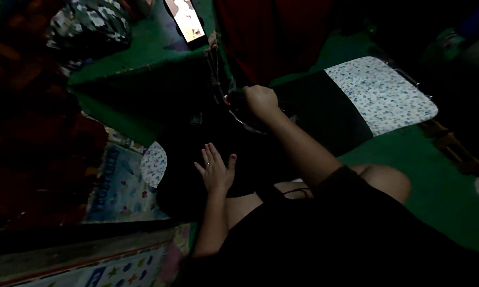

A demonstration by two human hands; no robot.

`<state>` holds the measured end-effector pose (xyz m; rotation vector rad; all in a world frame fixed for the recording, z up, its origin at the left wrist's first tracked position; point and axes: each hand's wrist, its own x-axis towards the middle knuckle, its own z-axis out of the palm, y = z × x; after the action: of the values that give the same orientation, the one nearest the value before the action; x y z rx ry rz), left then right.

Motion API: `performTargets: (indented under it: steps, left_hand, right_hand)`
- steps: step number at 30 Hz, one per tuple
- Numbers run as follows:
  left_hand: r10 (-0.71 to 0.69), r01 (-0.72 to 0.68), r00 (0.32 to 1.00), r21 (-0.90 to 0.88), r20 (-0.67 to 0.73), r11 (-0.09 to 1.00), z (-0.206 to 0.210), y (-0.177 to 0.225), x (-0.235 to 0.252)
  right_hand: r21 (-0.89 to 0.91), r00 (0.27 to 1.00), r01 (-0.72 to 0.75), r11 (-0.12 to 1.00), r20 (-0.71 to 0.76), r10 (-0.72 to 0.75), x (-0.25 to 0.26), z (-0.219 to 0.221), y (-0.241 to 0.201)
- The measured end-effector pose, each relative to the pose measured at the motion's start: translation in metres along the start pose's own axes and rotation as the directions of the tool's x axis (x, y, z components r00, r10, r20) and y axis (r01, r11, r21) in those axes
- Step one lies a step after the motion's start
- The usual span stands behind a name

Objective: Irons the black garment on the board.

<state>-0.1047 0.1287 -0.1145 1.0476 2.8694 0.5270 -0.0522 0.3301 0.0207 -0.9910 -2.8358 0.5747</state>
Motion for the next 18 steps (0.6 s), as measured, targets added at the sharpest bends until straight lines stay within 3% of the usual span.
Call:
performTargets:
  steps: [3,5,7,9,10,12,15,17,18]
  left_hand:
    - [0.016,-0.018,1.000,-0.113,-0.021,0.993,-0.006,0.002,-0.002]
    - [0.140,-0.181,0.968,-0.190,-0.211,0.965,-0.007,0.002,-0.003]
    - [0.306,-0.391,0.859,-0.141,-0.410,0.910,-0.017,0.013,0.004]
    - [0.484,-0.574,0.722,-0.037,-0.494,0.818,-0.036,0.034,0.010]
    - [0.570,-0.644,0.669,0.010,-0.477,0.765,-0.045,0.046,0.012]
    - [0.703,-0.723,0.630,0.082,-0.329,0.686,-0.058,0.069,0.014]
    - [0.715,-0.710,0.698,0.097,-0.025,0.697,-0.070,0.097,0.010]
    - [0.680,-0.680,0.732,0.088,0.034,0.728,-0.069,0.105,0.015]
    - [0.691,-0.689,0.723,0.094,0.024,0.718,-0.068,0.106,0.018]
  right_hand:
    - [0.040,0.997,0.024,0.999,0.076,-0.027,-0.014,-0.008,-0.002]
    - [0.068,0.993,0.087,0.994,0.068,-0.091,-0.032,-0.003,0.003]
    - [0.078,0.987,0.150,0.986,0.046,-0.154,-0.056,0.005,0.006]
    - [0.100,0.976,0.194,0.976,0.078,-0.202,-0.079,0.011,0.008]
    - [0.117,0.968,0.217,0.969,0.102,-0.229,-0.091,0.010,0.009]
    - [0.130,0.940,0.324,0.937,0.068,-0.334,-0.117,0.002,0.020]
    - [0.051,0.817,0.544,0.837,-0.257,-0.516,-0.158,-0.019,0.064]
    - [0.039,0.703,0.563,0.825,-0.548,-0.453,-0.180,-0.026,0.113]
    - [0.080,0.697,0.479,0.874,-0.640,-0.323,-0.188,-0.024,0.142]
